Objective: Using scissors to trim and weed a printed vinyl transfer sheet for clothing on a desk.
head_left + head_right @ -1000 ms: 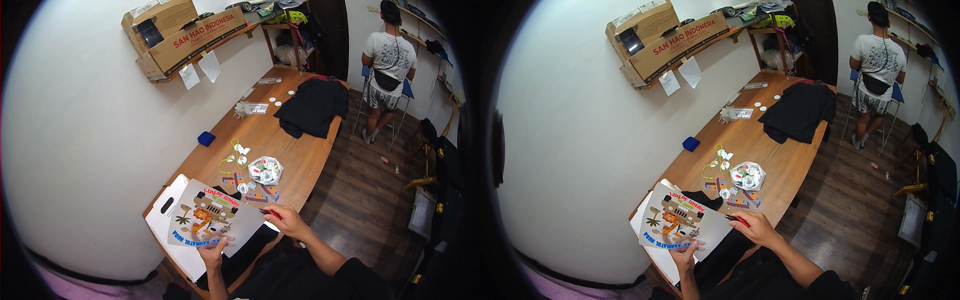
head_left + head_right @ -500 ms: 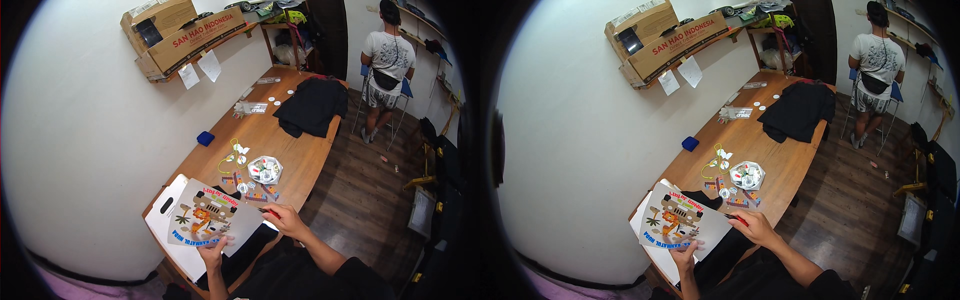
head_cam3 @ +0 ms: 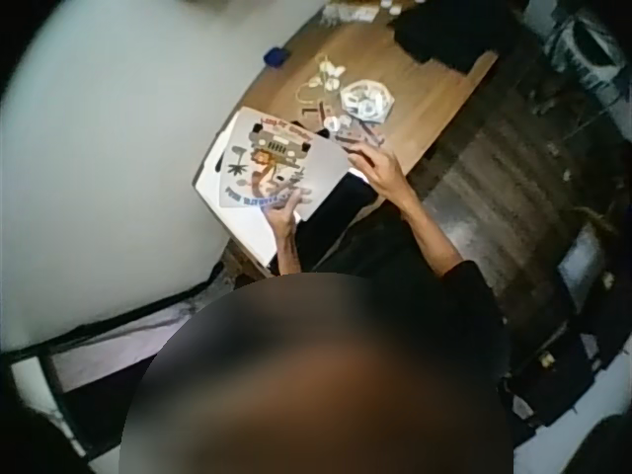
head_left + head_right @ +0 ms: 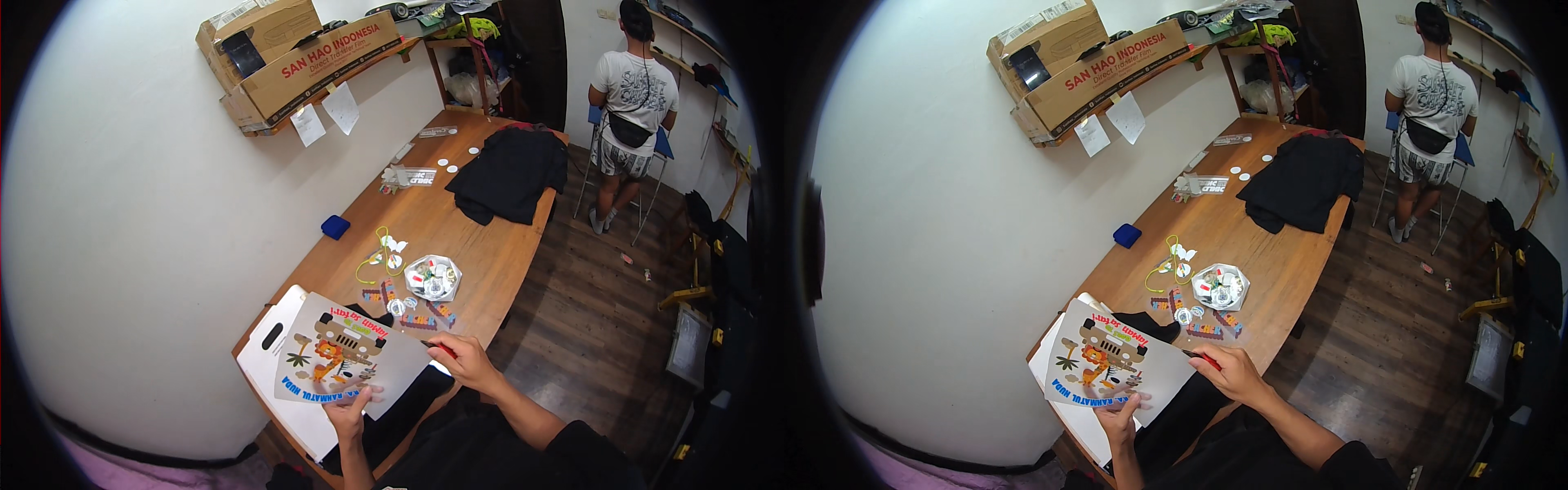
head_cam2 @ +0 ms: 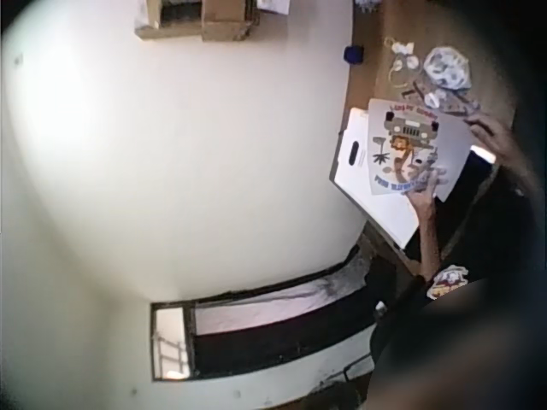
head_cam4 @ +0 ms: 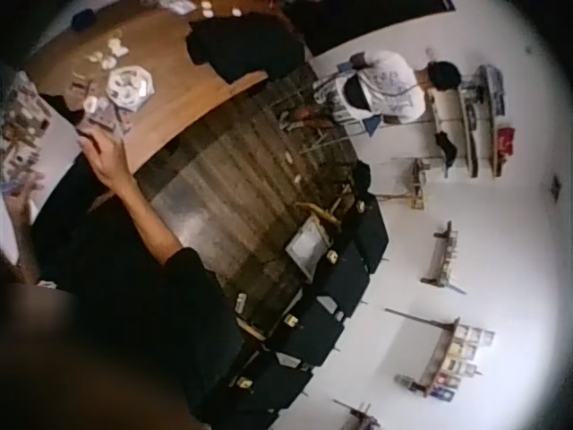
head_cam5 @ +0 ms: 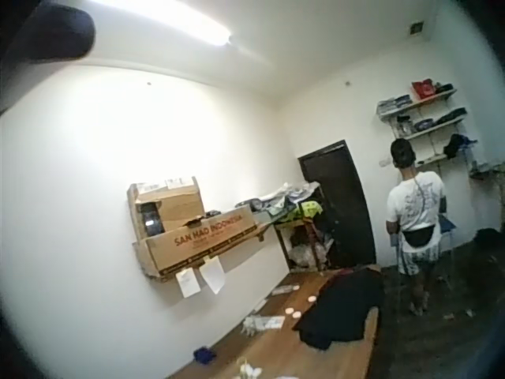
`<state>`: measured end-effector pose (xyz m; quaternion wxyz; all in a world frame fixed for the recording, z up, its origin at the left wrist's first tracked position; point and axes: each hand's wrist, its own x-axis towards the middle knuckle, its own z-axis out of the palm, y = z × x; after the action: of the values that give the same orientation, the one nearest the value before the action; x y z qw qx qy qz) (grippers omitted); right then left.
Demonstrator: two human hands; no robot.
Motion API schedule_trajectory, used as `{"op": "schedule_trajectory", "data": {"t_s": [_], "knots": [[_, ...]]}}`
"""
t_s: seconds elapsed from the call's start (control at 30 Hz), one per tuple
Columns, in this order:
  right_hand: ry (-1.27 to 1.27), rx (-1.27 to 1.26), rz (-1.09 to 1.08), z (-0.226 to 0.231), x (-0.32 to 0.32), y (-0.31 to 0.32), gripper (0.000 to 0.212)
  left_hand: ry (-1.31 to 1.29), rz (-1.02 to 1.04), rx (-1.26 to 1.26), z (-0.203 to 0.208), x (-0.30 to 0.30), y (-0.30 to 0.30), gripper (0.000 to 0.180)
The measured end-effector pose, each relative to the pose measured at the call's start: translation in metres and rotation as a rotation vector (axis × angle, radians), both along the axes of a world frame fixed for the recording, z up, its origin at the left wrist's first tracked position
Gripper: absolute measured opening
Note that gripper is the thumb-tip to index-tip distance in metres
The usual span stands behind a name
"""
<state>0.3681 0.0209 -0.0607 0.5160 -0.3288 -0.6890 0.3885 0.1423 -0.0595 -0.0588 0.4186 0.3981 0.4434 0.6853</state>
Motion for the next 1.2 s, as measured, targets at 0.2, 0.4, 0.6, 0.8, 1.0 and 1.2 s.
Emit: {"op": "schedule_trajectory", "data": {"t_s": [0.2, 0.4, 0.6, 0.8, 1.0, 1.2], "knots": [[-0.001, -0.001, 0.004, 0.001, -0.001, 0.000, 0.019, -0.005, 0.009, -0.012, -0.001, -0.001, -0.001, 0.063], [0.072, -0.152, 0.011, -0.004, 0.009, 0.002, 0.020, 0.006, -0.003, 0.005, 0.000, 0.001, 0.001, 0.058], [-0.005, -0.072, 0.082, 0.009, 0.013, 0.004, 0.021, 0.015, 0.004, 0.008, 0.000, 0.001, 0.000, 0.057], [-0.049, 0.047, 0.061, 0.006, 0.013, 0.005, 0.025, 0.025, -0.011, -0.069, -0.003, -0.004, 0.001, 0.057], [-0.043, 0.047, 0.058, 0.003, 0.010, 0.003, 0.025, 0.034, -0.025, -0.002, 0.001, -0.001, -0.001, 0.057], [-0.026, 0.060, 0.035, 0.003, 0.010, 0.001, 0.023, 0.031, -0.001, -0.004, 0.004, 0.004, -0.002, 0.046]]}}
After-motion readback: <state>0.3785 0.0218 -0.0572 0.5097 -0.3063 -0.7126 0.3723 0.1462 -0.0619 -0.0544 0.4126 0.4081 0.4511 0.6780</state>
